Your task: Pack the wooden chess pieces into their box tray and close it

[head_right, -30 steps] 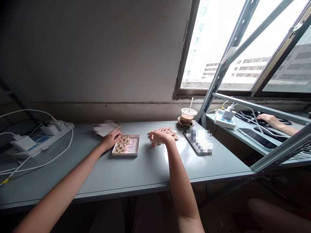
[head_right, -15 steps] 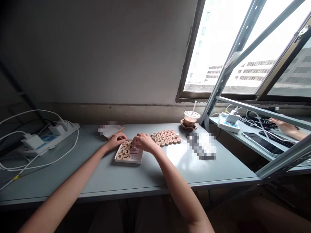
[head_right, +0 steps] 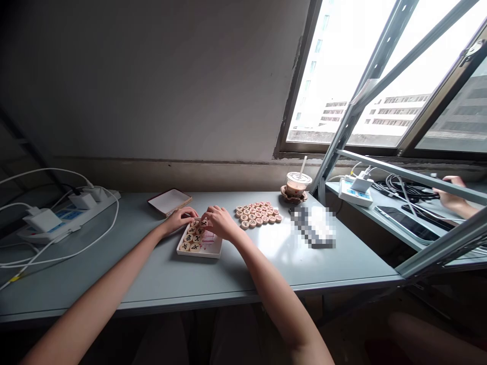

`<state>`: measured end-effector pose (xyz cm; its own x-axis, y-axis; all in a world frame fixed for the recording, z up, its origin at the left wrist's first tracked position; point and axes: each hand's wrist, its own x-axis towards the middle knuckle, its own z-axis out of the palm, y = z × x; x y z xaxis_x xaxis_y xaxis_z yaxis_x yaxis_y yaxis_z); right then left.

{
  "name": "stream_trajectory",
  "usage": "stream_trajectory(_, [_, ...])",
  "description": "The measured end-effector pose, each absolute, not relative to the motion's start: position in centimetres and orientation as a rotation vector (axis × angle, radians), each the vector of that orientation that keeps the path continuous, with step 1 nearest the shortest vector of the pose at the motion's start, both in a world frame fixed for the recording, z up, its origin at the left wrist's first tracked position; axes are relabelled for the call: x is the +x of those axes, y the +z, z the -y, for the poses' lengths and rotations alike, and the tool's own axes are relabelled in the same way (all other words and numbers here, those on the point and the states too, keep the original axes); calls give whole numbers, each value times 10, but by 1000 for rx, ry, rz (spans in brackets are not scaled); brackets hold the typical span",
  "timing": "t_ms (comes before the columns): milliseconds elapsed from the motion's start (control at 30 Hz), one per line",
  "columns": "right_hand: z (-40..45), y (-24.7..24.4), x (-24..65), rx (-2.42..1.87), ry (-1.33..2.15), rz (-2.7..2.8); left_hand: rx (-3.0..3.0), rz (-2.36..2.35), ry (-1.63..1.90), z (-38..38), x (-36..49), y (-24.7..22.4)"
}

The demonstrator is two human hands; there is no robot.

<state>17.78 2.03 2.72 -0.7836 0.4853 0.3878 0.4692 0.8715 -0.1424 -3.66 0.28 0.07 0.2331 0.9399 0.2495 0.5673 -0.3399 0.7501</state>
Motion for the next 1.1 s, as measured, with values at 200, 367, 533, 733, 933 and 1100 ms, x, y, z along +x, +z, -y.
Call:
stream_trajectory(200, [-45, 34, 205, -1006, 112, 2375, 1963, -1398, 939, 1, -34, 5])
stream_trajectory(367, [-62, 21, 229, -1298, -116, 2424, 1931, -1452, 946, 2, -35, 6])
stream_trajectory(533, [-56, 28, 228, -1218, -68, 2423, 1956, -1555, 938, -1, -41, 3])
stream_trajectory(733, [-24, 28, 189, -670, 233, 2682, 1997, -1548, 970, -4, -41, 0])
stream_trajectory(933, [-12, 22, 174, -680, 164, 2676, 2021, -1513, 973, -9, -42, -4])
stream_trajectory(1100, [-23, 47, 200, -873, 189, 2554, 1996, -1538, 964, -7, -41, -3])
